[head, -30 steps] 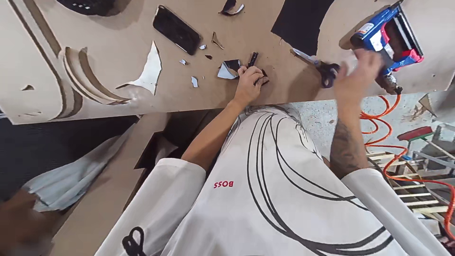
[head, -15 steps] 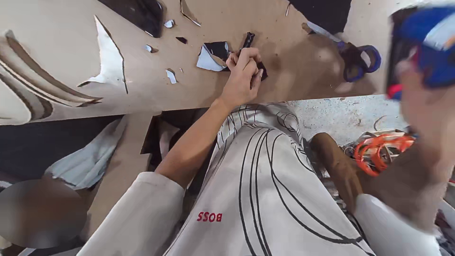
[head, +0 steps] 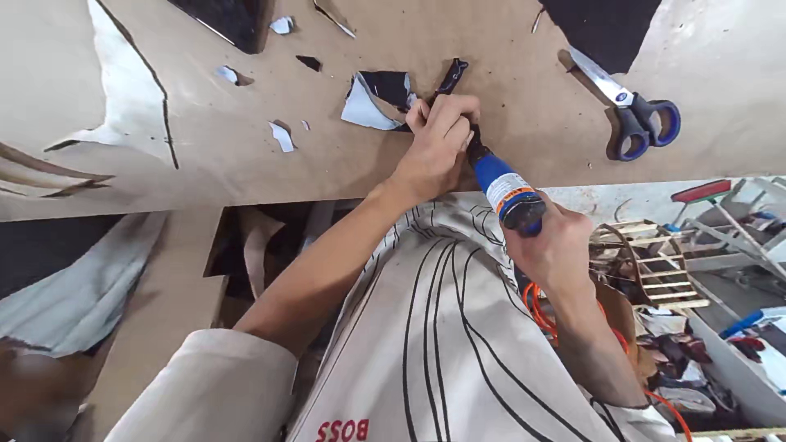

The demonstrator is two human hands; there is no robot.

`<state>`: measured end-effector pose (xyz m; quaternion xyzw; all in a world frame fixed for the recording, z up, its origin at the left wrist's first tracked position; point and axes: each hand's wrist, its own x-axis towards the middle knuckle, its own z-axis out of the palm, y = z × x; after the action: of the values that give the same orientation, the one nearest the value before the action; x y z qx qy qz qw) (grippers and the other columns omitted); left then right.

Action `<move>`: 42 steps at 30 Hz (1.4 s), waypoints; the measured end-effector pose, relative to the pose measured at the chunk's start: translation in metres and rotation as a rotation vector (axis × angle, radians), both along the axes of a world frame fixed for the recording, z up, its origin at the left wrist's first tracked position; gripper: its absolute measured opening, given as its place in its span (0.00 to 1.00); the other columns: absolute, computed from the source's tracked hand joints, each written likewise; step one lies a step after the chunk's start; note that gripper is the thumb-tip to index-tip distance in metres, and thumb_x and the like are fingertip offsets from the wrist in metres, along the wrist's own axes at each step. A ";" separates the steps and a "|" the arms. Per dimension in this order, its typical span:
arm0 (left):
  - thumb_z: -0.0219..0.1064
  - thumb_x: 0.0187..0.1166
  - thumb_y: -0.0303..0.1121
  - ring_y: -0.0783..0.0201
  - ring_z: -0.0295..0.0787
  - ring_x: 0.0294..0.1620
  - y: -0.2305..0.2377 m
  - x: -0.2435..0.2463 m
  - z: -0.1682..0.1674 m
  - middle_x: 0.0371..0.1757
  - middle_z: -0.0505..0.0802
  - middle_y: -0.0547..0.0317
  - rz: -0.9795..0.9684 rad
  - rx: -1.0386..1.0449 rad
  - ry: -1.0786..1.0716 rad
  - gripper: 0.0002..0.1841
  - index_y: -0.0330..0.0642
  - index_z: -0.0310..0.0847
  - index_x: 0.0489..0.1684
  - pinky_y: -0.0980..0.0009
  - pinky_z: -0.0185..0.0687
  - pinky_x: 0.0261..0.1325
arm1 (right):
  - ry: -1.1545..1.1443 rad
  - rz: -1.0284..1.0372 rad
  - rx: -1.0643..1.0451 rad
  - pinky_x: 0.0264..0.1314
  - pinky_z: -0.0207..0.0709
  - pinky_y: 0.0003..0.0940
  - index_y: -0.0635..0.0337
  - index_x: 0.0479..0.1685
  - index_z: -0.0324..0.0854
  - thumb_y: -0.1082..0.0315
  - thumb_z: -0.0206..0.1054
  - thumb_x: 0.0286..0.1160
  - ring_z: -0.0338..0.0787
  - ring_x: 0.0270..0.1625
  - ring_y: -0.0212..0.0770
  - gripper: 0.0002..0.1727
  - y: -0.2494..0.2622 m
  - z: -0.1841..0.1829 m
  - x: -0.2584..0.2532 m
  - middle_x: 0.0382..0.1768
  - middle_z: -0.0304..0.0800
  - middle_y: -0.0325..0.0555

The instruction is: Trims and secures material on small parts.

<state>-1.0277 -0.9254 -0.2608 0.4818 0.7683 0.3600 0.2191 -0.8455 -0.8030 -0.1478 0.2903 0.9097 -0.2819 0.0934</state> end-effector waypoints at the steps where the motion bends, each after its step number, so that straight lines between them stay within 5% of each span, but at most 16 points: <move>1: 0.58 0.83 0.27 0.51 0.79 0.68 0.000 0.000 0.000 0.64 0.87 0.45 0.000 0.010 -0.006 0.07 0.40 0.77 0.33 0.46 0.60 0.68 | -0.005 -0.003 0.006 0.26 0.81 0.38 0.60 0.45 0.89 0.56 0.71 0.68 0.92 0.27 0.40 0.17 -0.002 0.000 -0.001 0.26 0.93 0.46; 10: 0.64 0.85 0.30 0.53 0.81 0.69 0.000 0.001 0.000 0.64 0.88 0.47 0.036 0.011 -0.018 0.09 0.40 0.80 0.32 0.46 0.61 0.70 | -0.009 -0.129 0.023 0.32 0.85 0.34 0.63 0.48 0.91 0.56 0.73 0.71 0.93 0.29 0.36 0.19 -0.015 0.008 -0.001 0.28 0.94 0.46; 17: 0.63 0.89 0.38 0.58 0.86 0.62 0.013 0.005 0.008 0.58 0.92 0.54 0.152 -0.063 0.082 0.12 0.41 0.89 0.43 0.50 0.67 0.70 | 0.068 -0.353 0.065 0.36 0.86 0.28 0.61 0.41 0.90 0.56 0.77 0.71 0.93 0.34 0.29 0.16 -0.022 0.034 0.046 0.30 0.95 0.42; 20: 0.58 0.91 0.44 0.57 0.85 0.66 0.008 -0.013 0.026 0.63 0.90 0.51 -0.003 -0.130 0.045 0.18 0.40 0.89 0.50 0.52 0.70 0.72 | 0.069 -0.381 0.052 0.37 0.86 0.29 0.62 0.41 0.90 0.56 0.76 0.71 0.94 0.34 0.30 0.16 -0.024 0.032 0.059 0.30 0.95 0.44; 24: 0.69 0.79 0.55 0.51 0.78 0.75 -0.003 -0.042 0.029 0.70 0.87 0.55 -0.377 -0.201 0.229 0.24 0.46 0.86 0.61 0.38 0.53 0.82 | 0.085 -0.362 -0.010 0.37 0.87 0.33 0.64 0.49 0.90 0.55 0.74 0.72 0.95 0.35 0.35 0.19 -0.029 0.020 0.065 0.32 0.96 0.47; 32: 0.72 0.80 0.41 0.51 0.86 0.66 -0.008 -0.046 -0.005 0.58 0.93 0.52 -0.408 0.155 0.229 0.12 0.42 0.89 0.47 0.43 0.60 0.81 | 0.070 -0.359 -0.011 0.36 0.86 0.32 0.63 0.52 0.91 0.56 0.74 0.71 0.95 0.34 0.35 0.20 -0.040 0.011 0.047 0.32 0.96 0.46; 36: 0.70 0.82 0.40 0.54 0.87 0.64 -0.006 -0.044 -0.005 0.57 0.95 0.58 -0.375 0.164 0.254 0.09 0.50 0.92 0.50 0.41 0.60 0.78 | 0.073 -0.366 -0.014 0.35 0.85 0.31 0.63 0.52 0.91 0.56 0.74 0.72 0.94 0.33 0.34 0.19 -0.046 0.009 0.042 0.32 0.96 0.46; 42: 0.72 0.80 0.42 0.58 0.89 0.55 0.004 -0.037 -0.004 0.47 0.96 0.59 -0.218 0.114 0.145 0.10 0.47 0.94 0.38 0.45 0.62 0.77 | 0.085 -0.380 -0.034 0.37 0.86 0.30 0.62 0.52 0.91 0.56 0.75 0.70 0.95 0.34 0.33 0.19 -0.054 0.005 0.034 0.33 0.97 0.45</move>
<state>-1.0644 -0.9212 -0.2649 0.5989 0.7035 0.3414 0.1729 -0.8117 -0.8575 -0.1429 0.4431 0.8368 -0.3217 0.0048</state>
